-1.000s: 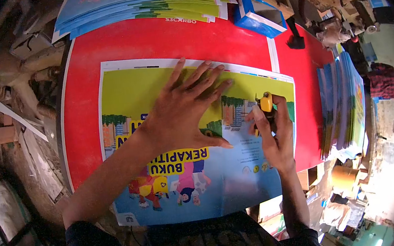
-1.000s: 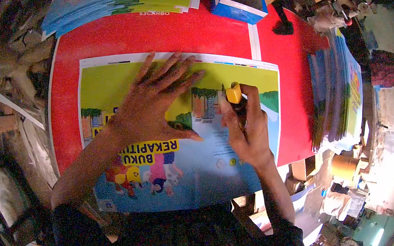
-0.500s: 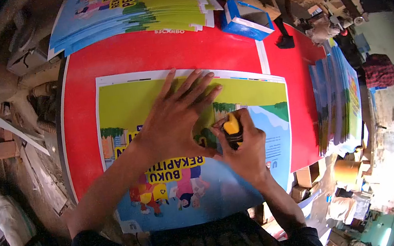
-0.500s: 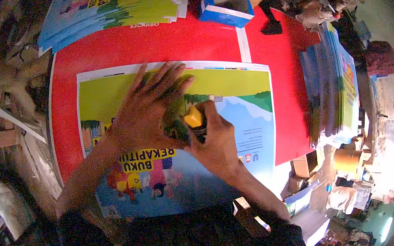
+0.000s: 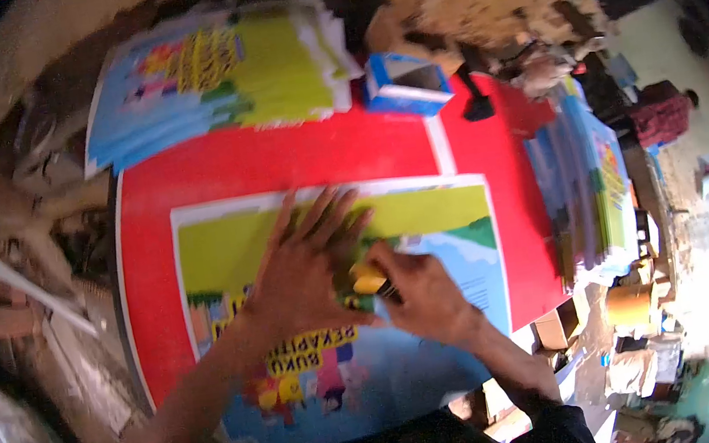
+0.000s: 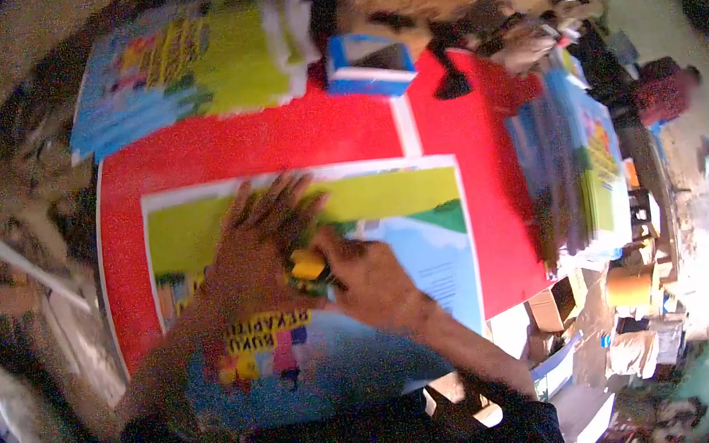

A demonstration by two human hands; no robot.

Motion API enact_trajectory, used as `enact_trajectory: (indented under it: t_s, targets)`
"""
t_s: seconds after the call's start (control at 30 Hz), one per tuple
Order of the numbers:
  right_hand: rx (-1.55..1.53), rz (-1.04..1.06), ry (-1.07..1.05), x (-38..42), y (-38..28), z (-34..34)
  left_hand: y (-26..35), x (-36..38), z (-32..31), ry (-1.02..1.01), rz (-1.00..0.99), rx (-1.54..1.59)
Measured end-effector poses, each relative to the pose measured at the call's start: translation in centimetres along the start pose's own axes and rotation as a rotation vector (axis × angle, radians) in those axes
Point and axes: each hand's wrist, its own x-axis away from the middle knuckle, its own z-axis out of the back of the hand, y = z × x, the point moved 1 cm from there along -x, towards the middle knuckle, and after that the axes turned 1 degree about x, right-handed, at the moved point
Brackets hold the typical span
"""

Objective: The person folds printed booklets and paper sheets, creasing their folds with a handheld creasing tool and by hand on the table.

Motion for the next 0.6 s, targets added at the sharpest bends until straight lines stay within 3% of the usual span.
enact_trajectory:
  t_s: [0.17,0.27,0.3,0.33,0.37,0.43,0.6]
  targets:
    - [-0.135,0.24,-0.236,-2.6,2.0,2.2,0.9,-0.2,1.1,-0.067,0.049,0.048]
    - [-0.227,0.142,-0.259,-3.7,2.1,2.4,1.2,-0.5,1.6,-0.106,0.063,0.062]
    - [-0.053,0.181,-0.115,-3.2,2.4,1.0,1.1,-0.3,1.4,-0.116,0.057,0.066]
    - [-0.049,-0.024,-0.167,-2.8,2.7,-0.7,0.9,-0.2,1.2,-0.111,0.047,0.046]
    - [0.023,-0.06,-0.074,-1.9,1.3,-1.1,0.7,-0.2,1.1,-0.108,0.045,0.037]
    - [0.153,-0.318,-0.219,-1.7,-2.6,0.5,0.8,-0.3,0.9,-0.104,0.049,0.026]
    - [0.004,-0.028,0.044,-0.6,0.5,-0.1,1.2,-0.4,1.0,-0.111,0.026,-0.006]
